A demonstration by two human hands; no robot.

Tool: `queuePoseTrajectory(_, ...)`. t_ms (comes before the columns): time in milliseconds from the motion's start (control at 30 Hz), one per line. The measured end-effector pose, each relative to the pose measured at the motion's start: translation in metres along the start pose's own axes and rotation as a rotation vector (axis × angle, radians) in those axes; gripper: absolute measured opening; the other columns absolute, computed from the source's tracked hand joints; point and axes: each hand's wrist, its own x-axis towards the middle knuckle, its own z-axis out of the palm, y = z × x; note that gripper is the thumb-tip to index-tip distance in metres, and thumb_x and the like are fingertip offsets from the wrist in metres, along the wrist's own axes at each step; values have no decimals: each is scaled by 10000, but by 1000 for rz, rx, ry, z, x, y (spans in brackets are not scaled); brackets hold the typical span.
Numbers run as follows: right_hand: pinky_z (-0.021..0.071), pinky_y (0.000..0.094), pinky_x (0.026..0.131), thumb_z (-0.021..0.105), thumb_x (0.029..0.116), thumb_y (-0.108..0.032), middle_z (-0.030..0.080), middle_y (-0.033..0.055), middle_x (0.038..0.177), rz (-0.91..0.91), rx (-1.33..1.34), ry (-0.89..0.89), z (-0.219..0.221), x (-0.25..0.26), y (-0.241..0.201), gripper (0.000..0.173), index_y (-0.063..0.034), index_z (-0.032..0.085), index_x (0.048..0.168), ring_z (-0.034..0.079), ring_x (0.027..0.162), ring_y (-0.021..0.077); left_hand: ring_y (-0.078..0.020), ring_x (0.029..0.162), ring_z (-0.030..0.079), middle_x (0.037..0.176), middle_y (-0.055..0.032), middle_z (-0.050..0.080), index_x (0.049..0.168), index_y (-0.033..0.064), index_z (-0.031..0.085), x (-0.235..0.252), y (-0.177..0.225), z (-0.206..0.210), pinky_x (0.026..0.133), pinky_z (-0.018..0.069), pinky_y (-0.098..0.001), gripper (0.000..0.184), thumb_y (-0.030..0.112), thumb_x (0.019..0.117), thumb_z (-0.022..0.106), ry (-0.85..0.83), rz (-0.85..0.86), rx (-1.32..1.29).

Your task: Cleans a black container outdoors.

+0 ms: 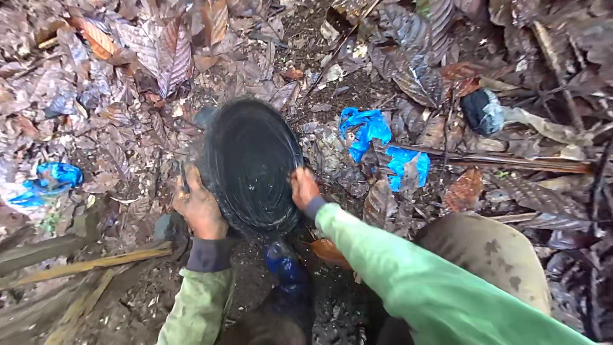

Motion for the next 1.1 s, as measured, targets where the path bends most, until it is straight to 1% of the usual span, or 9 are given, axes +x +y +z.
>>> queuePoseTrajectory(100, 525, 451, 1025, 502, 997, -101, 659, 227, 1186, -98, 255, -54, 13, -94, -35, 287, 46, 654, 1190, 643, 1150, 323, -90, 849, 706, 938, -6, 729, 1137, 75, 706, -5, 4, 3, 801, 613, -334, 300, 345, 1021, 647, -75, 60, 15)
queuePoseTrajectory(200, 551, 349, 929, 533, 955, -45, 683, 161, 1062, -334, 615, -11, 3, -114, -90, 200, 46, 678, 1058, 663, 1027, 198, -63, 838, 700, 916, 29, 721, 1098, 94, 704, -5, 11, 2, 806, 608, -312, 269, 343, 1031, 627, -129, 132, 32)
queuePoseTrajectory(267, 570, 353, 892, 572, 980, -76, 703, 147, 1017, -400, 628, 62, -22, -86, -103, 185, 44, 704, 1029, 683, 974, 181, -61, 837, 698, 919, 30, 718, 1106, 96, 707, -6, 14, 3, 807, 603, -310, 298, 370, 1034, 615, -137, 140, 65)
queuePoseTrajectory(367, 551, 489, 955, 553, 1013, -163, 691, 202, 1120, -250, 296, 263, -55, 7, -64, 260, 13, 697, 1139, 674, 1070, 315, -56, 828, 703, 923, 35, 723, 1116, 112, 712, -12, 14, 1, 791, 612, -310, 328, 410, 1037, 602, -149, 142, 101)
queuePoseTrajectory(433, 509, 542, 1022, 543, 1032, -193, 647, 239, 1253, -82, 79, 247, -64, 65, -30, 305, -23, 672, 1250, 637, 1175, 383, -64, 824, 694, 926, 30, 714, 1121, 117, 707, -15, 15, 1, 783, 604, -322, 344, 432, 1036, 597, -154, 128, 112)
queuePoseTrajectory(533, 509, 556, 1032, 528, 1026, -161, 583, 252, 1352, 10, -207, 135, -50, 92, 4, 305, -41, 681, 1261, 604, 1241, 412, -84, 864, 705, 962, 13, 723, 1146, 121, 704, -16, 15, 4, 812, 608, -339, 367, 452, 1035, 591, -160, 92, 84)
queuePoseTrajectory(800, 506, 556, 1026, 552, 1001, -131, 594, 232, 1353, 22, -301, -69, -14, 15, 37, 270, -79, 750, 1177, 583, 1258, 410, -64, 899, 686, 1043, 20, 705, 1253, 139, 666, -26, 14, 2, 828, 594, -320, 394, 458, 1038, 581, -221, 88, 106)
queuePoseTrajectory(967, 543, 578, 945, 602, 990, -172, 659, 221, 1212, 49, -176, -193, -2, -35, 24, 216, -79, 774, 1082, 658, 1111, 387, -34, 830, 680, 957, 56, 697, 1157, 150, 681, -28, 14, 4, 780, 595, -269, 329, 441, 1045, 576, -206, 128, 81)
queuePoseTrajectory(1100, 527, 560, 947, 607, 986, -150, 693, 221, 1082, 65, 12, -282, -5, -69, -4, 206, -22, 767, 1007, 662, 1064, 373, -105, 982, 720, 1044, -25, 743, 1183, 19, 674, -22, 7, 10, 929, 605, -333, 282, 259, 1057, 592, -154, 177, -60)
